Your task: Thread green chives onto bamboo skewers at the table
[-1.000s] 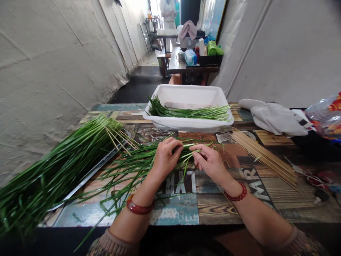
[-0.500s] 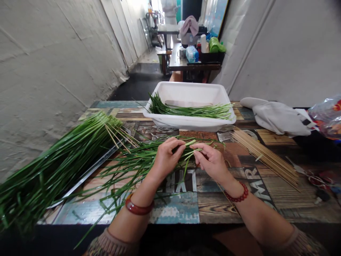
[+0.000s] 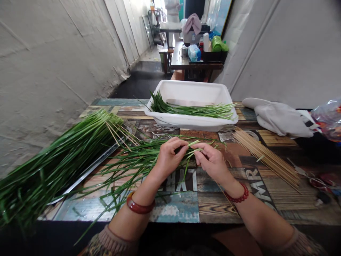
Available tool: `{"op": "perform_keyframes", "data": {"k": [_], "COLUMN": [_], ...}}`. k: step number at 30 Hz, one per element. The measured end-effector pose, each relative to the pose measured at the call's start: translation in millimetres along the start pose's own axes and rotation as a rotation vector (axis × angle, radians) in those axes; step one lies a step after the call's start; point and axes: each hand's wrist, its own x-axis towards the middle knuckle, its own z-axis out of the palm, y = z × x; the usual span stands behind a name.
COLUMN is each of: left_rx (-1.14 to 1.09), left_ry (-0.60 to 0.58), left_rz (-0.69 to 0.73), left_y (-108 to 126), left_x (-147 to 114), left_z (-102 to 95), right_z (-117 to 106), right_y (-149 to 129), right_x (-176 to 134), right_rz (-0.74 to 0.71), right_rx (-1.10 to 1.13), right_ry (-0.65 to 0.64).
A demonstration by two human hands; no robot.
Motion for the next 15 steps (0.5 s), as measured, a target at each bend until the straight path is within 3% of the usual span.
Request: {"op": "perform_keyframes", "data": {"k": [10, 15], "left_rx": [-0.024, -0.034], "left_ry": [0.024, 0.02], "left_rz": [0.013, 0.007], "left_y": [2.0, 2.1], "left_x": [-0.2, -0.2], "left_z": [1.3, 1.5], "right_z": [2.7, 2.7], "right_y": [1.8, 0.9], "right_x": [0.6, -0.1], "right_rz": [0.099, 0.112], "right_rx": [0.216, 0.219], "right_ry": [-0.059, -0.038]}}
